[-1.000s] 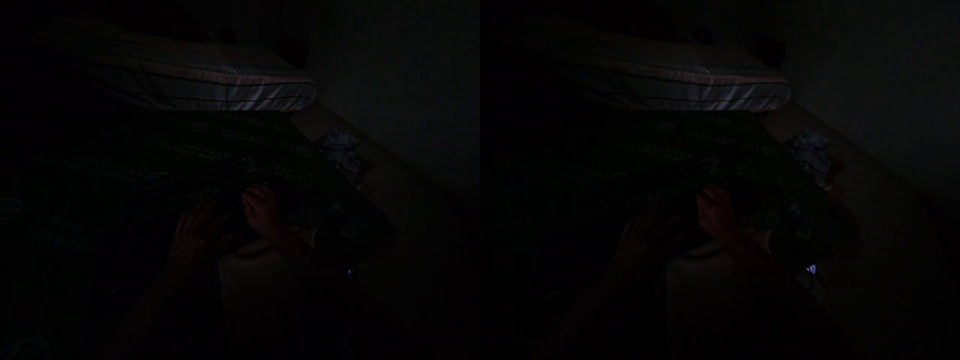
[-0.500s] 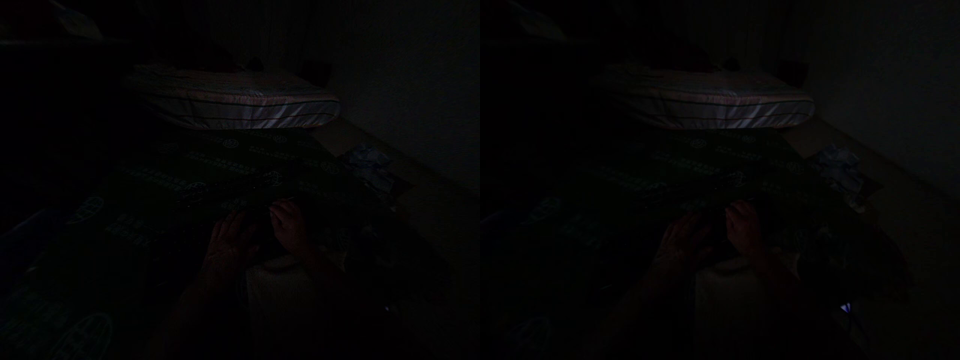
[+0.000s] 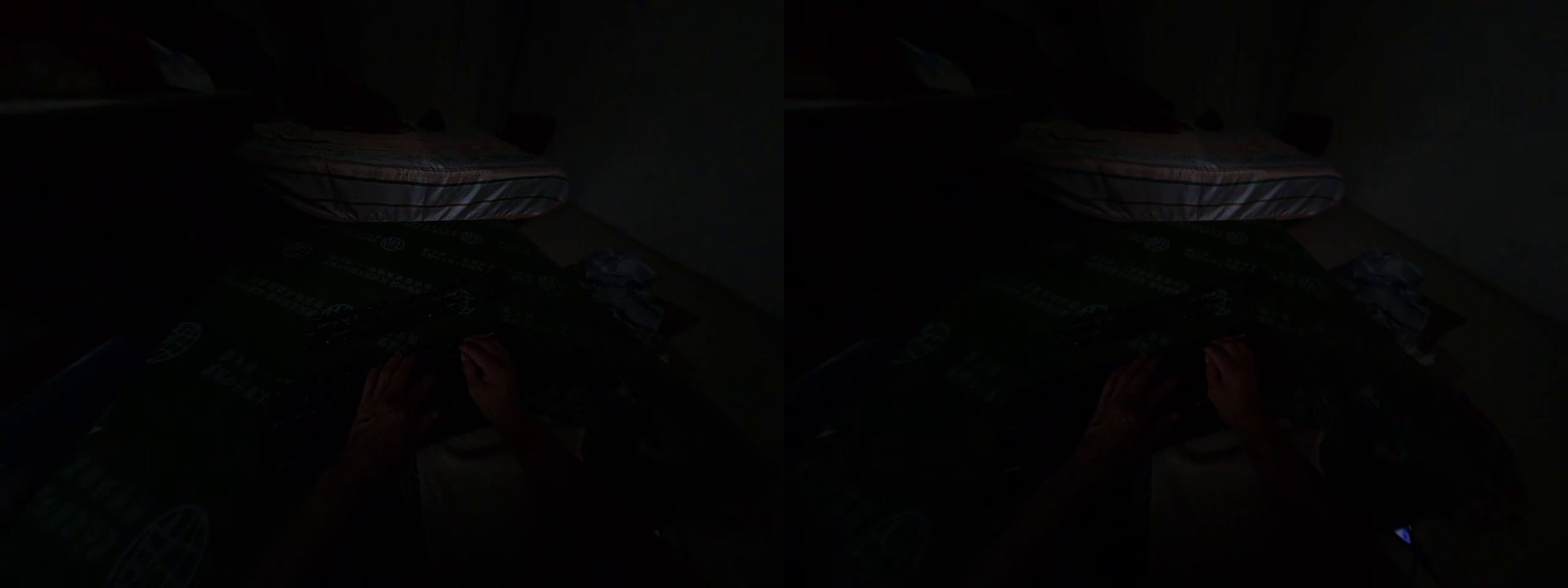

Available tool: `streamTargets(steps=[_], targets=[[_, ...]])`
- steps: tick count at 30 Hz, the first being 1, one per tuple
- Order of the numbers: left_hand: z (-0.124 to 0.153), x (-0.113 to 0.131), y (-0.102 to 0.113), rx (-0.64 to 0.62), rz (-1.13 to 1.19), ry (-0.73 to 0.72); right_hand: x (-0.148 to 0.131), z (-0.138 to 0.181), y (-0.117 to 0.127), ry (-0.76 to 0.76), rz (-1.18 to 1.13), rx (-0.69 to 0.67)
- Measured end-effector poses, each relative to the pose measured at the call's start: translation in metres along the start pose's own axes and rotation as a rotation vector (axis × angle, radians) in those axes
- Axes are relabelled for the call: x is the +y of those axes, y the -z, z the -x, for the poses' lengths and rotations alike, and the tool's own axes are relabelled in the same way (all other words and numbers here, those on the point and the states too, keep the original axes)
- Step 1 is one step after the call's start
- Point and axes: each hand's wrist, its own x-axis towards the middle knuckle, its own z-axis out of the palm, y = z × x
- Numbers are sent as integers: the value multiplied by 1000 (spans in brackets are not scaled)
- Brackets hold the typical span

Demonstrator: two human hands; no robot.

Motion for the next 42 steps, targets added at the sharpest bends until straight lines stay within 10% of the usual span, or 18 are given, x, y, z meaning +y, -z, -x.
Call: streamTargets(steps=[8,19,42], targets=[[3,0,-4,43,30,16,26,-8,17,-135,19,145],[3,-1,-5,21,22,30,62,-1,27,-684,-26,138],[6,-2,-9,55,20,18,50,-5,30,-765,-135,126]])
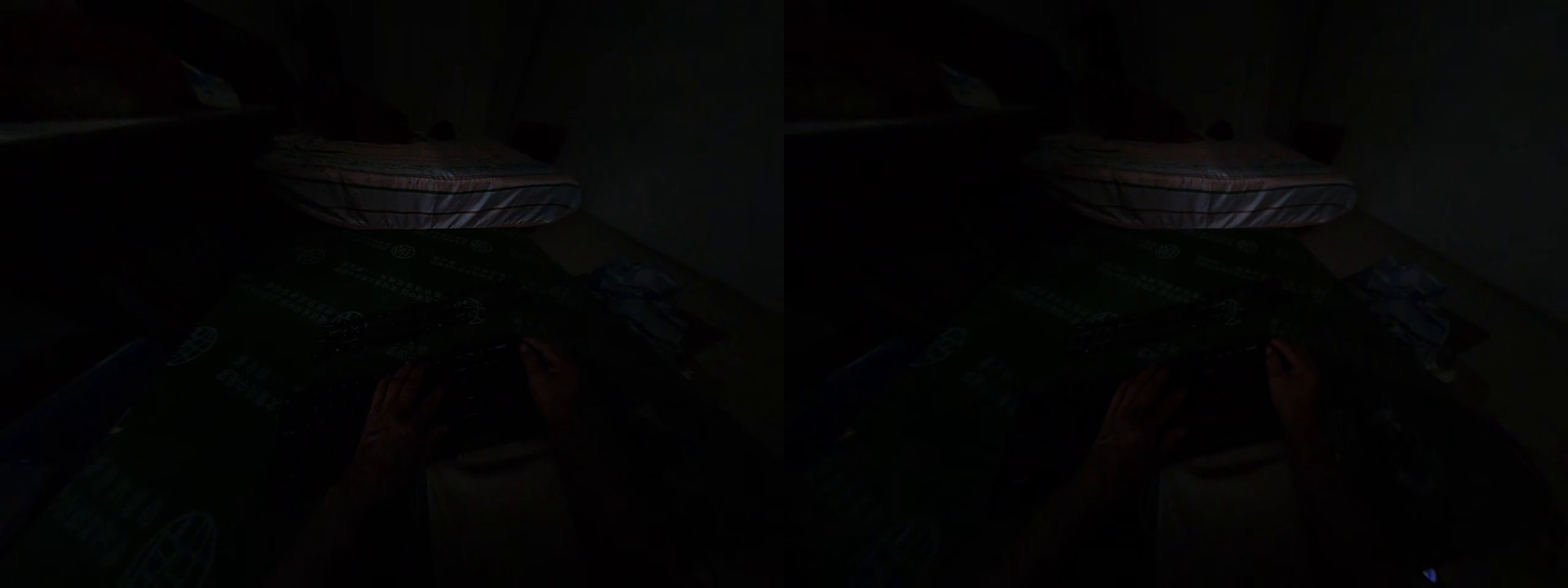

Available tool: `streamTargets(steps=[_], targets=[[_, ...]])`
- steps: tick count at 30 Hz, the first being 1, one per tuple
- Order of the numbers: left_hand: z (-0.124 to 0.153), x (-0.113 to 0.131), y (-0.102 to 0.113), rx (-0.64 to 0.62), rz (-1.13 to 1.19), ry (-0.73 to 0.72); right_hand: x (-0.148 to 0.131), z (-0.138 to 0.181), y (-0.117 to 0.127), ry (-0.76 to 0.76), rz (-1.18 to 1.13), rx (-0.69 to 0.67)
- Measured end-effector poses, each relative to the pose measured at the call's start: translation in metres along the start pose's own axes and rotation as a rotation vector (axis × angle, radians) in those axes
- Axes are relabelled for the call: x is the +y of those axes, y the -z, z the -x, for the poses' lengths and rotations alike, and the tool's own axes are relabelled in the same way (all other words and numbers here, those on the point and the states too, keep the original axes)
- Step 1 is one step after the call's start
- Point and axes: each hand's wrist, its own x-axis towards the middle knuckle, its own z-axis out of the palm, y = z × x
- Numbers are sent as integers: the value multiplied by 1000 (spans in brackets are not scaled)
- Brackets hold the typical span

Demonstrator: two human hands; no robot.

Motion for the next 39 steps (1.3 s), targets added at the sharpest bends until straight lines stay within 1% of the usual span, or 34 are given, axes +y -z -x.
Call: streamTargets(steps=[4,8,12,16,18,22,25,28,33,36,39], targets=[[0,-1,4,-25,-14,-15,0,0,0,-12,-1,-4],[3,-4,-1,9,-31,-35,1,1,-1,10,14,6],[5,-6,-5,39,-36,-32,1,1,-2,18,11,-13],[5,-7,-2,2,-68,-51,1,1,-1,24,-2,-18],[5,-8,0,4,-77,-56,1,2,-2,16,-9,-31],[6,-8,-4,59,-72,-66,4,2,-3,14,-9,-47],[8,-7,-9,109,-64,-36,1,2,-4,20,19,-55],[10,-6,-12,116,-73,-29,-11,2,-2,114,79,-92],[11,-6,-8,72,-131,-69,-43,-8,-3,373,172,-141],[10,-6,-6,71,-124,-47,-53,-28,-15,544,237,-226],[9,-6,-5,59,-50,-20,-54,-55,-37,626,352,-344]])
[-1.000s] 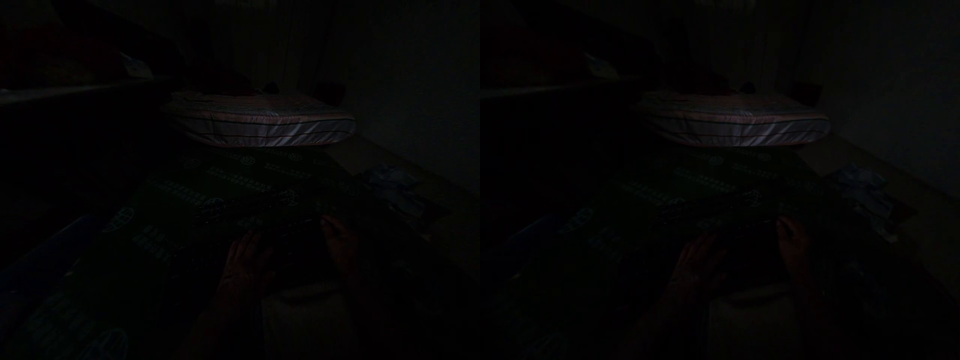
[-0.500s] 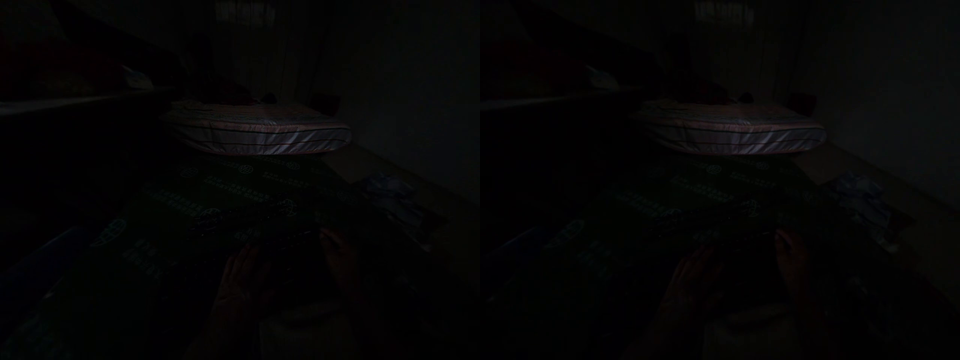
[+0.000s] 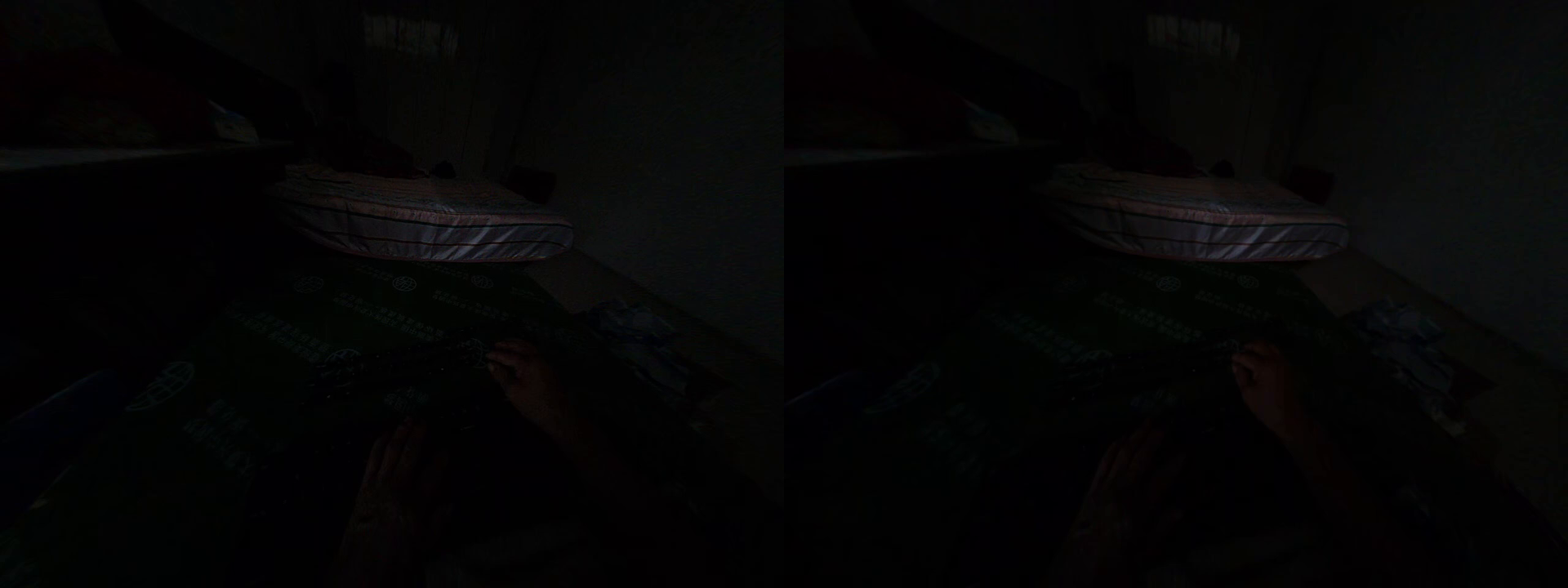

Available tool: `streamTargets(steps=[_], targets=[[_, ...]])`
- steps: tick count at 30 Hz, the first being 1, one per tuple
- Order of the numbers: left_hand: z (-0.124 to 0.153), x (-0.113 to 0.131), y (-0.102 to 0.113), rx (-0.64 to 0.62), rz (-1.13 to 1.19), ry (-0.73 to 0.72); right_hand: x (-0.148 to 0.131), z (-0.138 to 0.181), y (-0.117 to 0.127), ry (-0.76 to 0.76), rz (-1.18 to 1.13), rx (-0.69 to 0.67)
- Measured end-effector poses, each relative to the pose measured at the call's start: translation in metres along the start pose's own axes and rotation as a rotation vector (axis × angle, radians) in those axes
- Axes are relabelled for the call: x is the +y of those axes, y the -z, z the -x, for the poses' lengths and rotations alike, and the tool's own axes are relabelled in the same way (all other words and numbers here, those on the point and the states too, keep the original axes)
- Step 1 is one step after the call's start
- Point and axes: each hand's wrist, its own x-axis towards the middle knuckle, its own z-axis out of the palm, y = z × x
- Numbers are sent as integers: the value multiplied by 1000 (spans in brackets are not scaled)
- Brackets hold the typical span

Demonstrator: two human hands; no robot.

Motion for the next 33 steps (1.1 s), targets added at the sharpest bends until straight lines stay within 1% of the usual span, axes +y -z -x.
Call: streamTargets(steps=[3,6,8,11,15,19,33], targets=[[0,-1,2,-24,30,4,9,-30,-18,56,105,-139],[0,-2,2,-32,36,6,11,-52,-34,117,204,-278],[-1,-3,2,-37,41,4,10,-61,-42,131,264,-345],[-3,-2,5,-42,50,5,9,-68,-52,111,332,-402],[-5,3,15,-59,66,32,13,-71,-60,92,361,-422],[-8,7,24,-73,85,61,18,-72,-66,98,345,-402],[-10,8,29,-86,108,71,20,-78,-78,96,361,-427]])
